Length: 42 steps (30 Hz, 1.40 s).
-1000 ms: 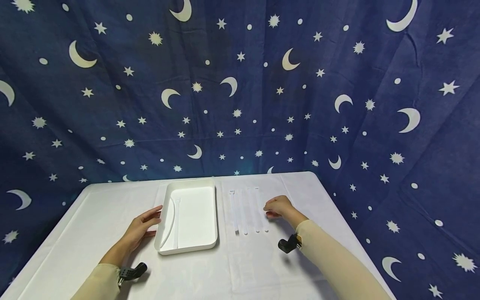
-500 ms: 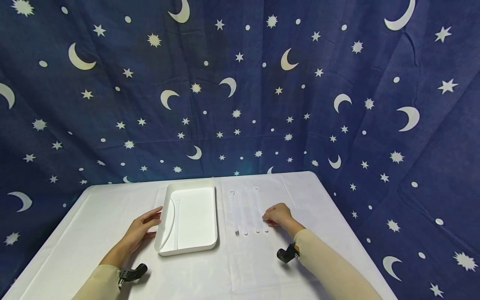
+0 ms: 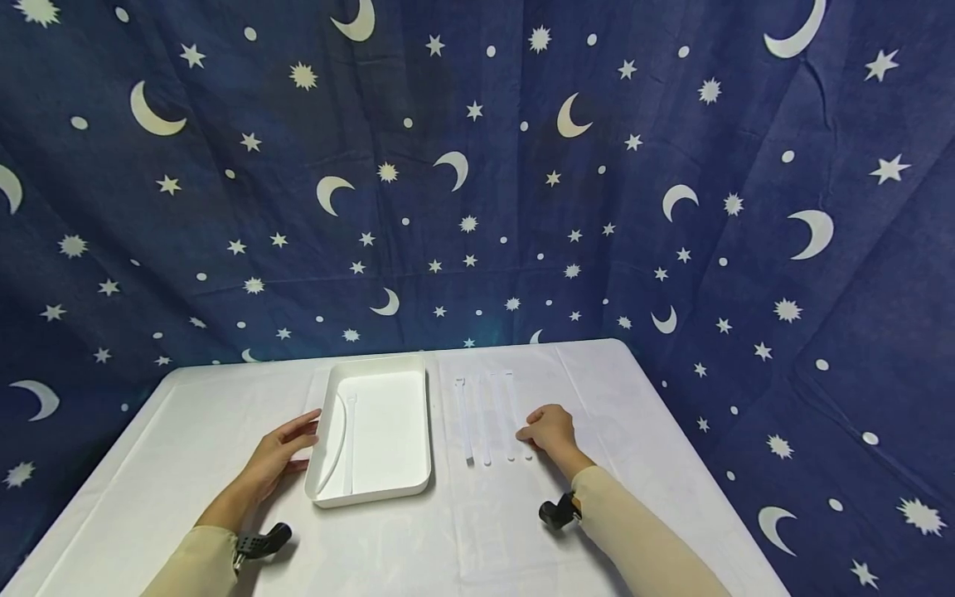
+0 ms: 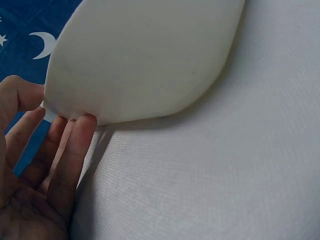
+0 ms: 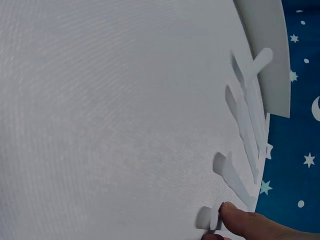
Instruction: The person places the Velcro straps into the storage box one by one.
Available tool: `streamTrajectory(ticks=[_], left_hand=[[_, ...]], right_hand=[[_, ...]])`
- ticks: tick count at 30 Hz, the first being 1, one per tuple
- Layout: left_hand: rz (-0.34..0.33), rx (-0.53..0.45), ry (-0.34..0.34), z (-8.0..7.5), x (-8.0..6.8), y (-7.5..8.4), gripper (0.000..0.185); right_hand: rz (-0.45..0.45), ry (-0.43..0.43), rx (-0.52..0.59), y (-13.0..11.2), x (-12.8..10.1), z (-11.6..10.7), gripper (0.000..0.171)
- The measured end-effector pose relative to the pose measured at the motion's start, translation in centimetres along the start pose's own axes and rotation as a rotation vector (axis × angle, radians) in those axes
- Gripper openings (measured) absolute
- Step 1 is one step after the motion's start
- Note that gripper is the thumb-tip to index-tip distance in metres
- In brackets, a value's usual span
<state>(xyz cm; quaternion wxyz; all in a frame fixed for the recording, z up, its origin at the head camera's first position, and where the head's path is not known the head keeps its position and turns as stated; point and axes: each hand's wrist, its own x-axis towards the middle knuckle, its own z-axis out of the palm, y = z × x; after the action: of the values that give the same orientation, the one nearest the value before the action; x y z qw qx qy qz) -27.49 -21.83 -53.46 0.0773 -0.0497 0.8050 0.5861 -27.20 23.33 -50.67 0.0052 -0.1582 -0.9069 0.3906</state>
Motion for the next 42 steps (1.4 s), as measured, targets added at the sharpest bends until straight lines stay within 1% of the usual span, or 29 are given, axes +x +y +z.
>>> streamTrajectory(ticks=[9,20,27,42], left_hand=[[0.004,0.004,0.000,-0.15,-0.06,0.06,0.065],[0.005,0.011,0.002,-0.09,-0.10,-0.26,0.065],[0.011,0.000,0.004,-0.03,-0.06,-0.24,0.064],[0.008,0.004,0.006,0.01,-0.07,-0.04,0.064]], right_hand=[[-0.032,0.017,-0.022,-0.23,-0.19,0.23,0.028],[-0.043,-0.003,-0.057,-0.36,-0.05,-0.02,0.025],[-0.028,-0.020,-0.055,-0.71,-0.02,-0.02,0.021],[-0.058,-0.039,-0.114,-1.05,0.10,-0.10,0.021]])
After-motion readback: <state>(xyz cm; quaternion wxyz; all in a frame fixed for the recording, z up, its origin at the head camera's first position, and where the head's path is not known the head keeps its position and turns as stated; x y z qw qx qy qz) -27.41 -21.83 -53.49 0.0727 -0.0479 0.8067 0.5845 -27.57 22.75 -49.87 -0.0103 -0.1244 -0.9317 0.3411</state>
